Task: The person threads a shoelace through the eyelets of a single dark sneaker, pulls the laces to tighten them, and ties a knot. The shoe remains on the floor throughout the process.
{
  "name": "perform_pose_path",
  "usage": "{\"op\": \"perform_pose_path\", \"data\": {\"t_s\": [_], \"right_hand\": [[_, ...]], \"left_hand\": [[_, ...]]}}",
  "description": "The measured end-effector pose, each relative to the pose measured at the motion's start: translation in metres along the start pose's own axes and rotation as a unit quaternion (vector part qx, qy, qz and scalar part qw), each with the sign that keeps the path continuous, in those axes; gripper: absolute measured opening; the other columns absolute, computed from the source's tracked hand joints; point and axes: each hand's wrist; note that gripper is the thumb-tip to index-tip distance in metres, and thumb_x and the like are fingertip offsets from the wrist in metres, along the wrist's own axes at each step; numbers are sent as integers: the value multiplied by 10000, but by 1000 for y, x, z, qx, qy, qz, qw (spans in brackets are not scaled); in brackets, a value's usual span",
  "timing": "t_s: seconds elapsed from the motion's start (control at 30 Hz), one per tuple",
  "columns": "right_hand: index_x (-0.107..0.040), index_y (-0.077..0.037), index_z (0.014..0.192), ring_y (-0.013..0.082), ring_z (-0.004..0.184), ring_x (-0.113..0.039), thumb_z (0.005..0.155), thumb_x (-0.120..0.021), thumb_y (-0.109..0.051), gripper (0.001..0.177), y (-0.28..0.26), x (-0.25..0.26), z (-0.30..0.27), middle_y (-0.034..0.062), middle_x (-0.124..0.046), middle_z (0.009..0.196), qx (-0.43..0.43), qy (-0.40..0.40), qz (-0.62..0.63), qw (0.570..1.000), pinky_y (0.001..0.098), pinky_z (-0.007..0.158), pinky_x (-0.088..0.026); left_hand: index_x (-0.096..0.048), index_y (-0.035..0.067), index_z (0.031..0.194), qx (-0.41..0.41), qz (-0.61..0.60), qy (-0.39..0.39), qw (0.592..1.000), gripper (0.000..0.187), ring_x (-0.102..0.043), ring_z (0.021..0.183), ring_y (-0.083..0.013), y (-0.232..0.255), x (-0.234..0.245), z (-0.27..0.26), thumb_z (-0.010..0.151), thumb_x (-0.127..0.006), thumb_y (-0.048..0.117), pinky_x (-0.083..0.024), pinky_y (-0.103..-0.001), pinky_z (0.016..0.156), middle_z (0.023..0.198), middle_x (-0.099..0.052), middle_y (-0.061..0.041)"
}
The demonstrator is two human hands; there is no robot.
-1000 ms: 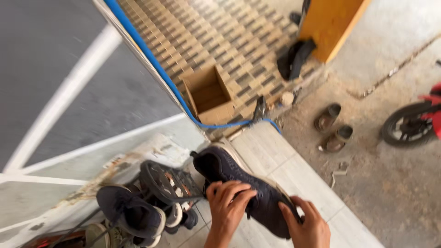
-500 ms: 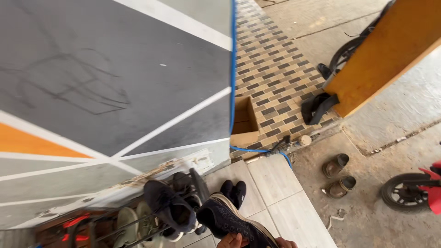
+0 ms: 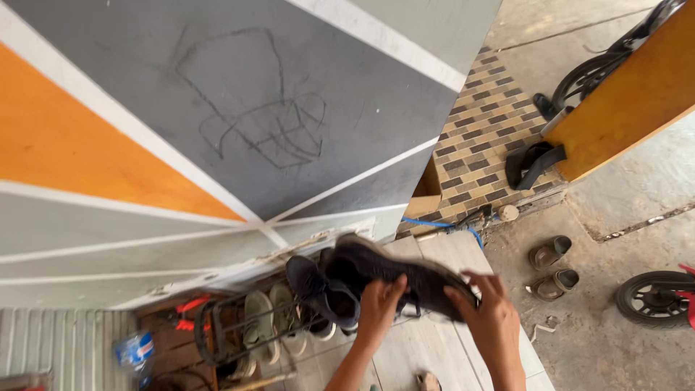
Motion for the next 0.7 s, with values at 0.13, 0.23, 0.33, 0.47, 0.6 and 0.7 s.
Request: {"op": "perform_pose_path", "data": {"t_s": [0.13, 0.23, 0.33, 0.47, 0.6, 0.7], "right_hand": [[-756, -132, 1094, 228, 636, -633, 876, -771, -284, 267, -48, 26, 18, 66, -679, 926, 40, 38, 26, 998, 362, 591, -499], [-767, -142, 1055, 194, 656, -655, 963, -713, -243, 147, -62, 46, 16, 25, -709, 899, 106, 22, 68, 992, 337, 602, -504], [-755, -128, 1037, 207, 617, -680, 867, -744, -265, 219, -69, 65, 16, 9, -734, 902, 134, -32, 63, 988, 347, 554, -507], [-717, -109, 1040, 237, 678, -706, 800, -777, -277, 299, -71, 91, 10, 24, -726, 904, 239, -53, 45, 969, 355, 565, -523], [-703, -120, 1020, 234, 653, -697, 865, -736, -206, 180, -70, 107, 9, 18, -724, 839, 237, -68, 0, 969, 367, 553, -521], [-687, -99, 1052, 202, 597, -680, 891, -726, -194, 191, -69, 110, 6, 36, -709, 793, 193, -39, -15, 980, 358, 533, -514]], "left_hand": [[-735, -23, 850, -131, -15, 6, 991, 513, -499, 591, -34, 65, 2, -4, 971, -683, 473, -364, -260, 532, 724, -696, -67], [-708, -43, 901, -182, -42, 8, 982, 502, -659, 746, -25, 97, -10, -20, 992, -656, 448, -482, -236, 632, 853, -783, -85], [-709, -40, 937, -170, -49, 3, 984, 475, -643, 762, -41, 124, -22, -40, 1004, -623, 423, -475, -225, 653, 882, -786, -99], [-721, -30, 954, -162, -39, -3, 986, 490, -571, 663, -31, 148, -33, -71, 994, -593, 441, -441, -216, 598, 842, -774, -53], [-782, 1, 899, -113, 31, 21, 993, 543, -283, 487, -57, 155, -38, -82, 1002, -569, 490, -245, -258, 510, 532, -360, 20], [-722, 4, 772, -216, -2, -5, 976, 628, -355, 502, -22, 147, -43, -82, 1060, -541, 532, -523, -191, 733, 516, -338, 72]]}}
Point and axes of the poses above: each hand's wrist, its own z-axis towards the middle knuckle, its own x-axis out of the back of the hand, y = z × x
